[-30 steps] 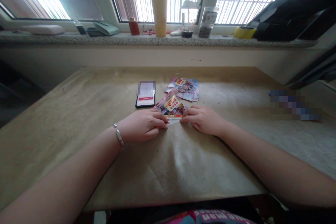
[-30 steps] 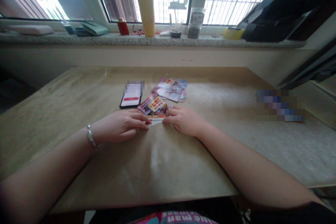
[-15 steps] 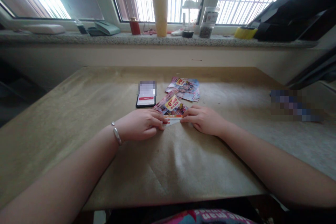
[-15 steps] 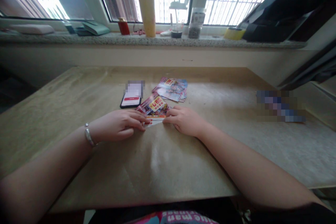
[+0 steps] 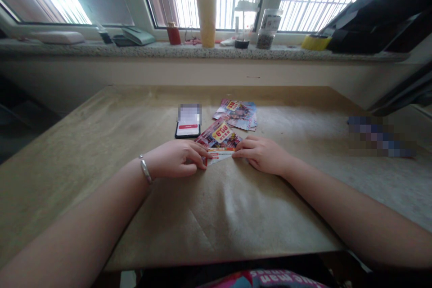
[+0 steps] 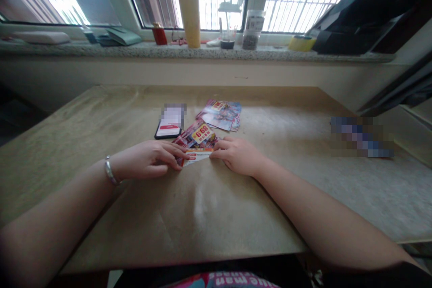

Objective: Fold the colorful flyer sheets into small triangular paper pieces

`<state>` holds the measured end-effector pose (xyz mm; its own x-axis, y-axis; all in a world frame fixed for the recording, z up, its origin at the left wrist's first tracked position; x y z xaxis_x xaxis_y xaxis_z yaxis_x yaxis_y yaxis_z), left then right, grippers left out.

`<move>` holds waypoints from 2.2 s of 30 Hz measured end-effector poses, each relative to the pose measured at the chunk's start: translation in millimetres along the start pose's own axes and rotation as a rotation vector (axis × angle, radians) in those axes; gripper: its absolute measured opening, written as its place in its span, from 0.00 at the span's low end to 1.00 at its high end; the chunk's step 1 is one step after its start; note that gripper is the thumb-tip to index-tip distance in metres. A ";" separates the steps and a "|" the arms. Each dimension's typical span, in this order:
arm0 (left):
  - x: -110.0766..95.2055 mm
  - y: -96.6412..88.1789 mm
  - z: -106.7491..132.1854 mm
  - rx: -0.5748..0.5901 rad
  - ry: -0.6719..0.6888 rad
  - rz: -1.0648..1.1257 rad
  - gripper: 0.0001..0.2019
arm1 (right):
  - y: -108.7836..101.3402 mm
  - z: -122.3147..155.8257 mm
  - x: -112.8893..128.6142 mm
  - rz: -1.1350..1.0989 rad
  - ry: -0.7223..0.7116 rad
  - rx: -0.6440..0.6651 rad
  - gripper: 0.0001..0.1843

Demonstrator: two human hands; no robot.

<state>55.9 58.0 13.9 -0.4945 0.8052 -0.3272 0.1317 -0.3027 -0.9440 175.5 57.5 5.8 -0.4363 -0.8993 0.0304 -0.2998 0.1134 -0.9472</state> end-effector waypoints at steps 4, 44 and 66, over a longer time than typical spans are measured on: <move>1.7 -3.0 -0.2 -0.019 0.021 0.044 0.16 | 0.5 -0.2 -0.2 -0.002 0.021 0.002 0.19; 5.6 -0.6 -1.9 -0.122 0.108 0.143 0.08 | -1.8 3.0 -4.9 0.010 0.068 0.064 0.20; 19.9 1.7 -0.8 -0.100 0.035 0.273 0.12 | -12.2 27.9 -45.7 0.052 0.198 0.126 0.17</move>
<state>47.0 73.9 5.8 -0.3997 0.7183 -0.5695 0.3412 -0.4601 -0.8197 222.7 85.4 7.0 -0.6101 -0.7917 0.0304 -0.1696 0.0930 -0.9811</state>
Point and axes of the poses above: each hand's wrist, its own z-axis away from the middle knuckle, its own y-axis out of the palm, x = y × z, the point moved 10 cm from there along -z, towards the middle knuckle, and after that the axes turned 3 degrees about -y, right-handed, at the moved point
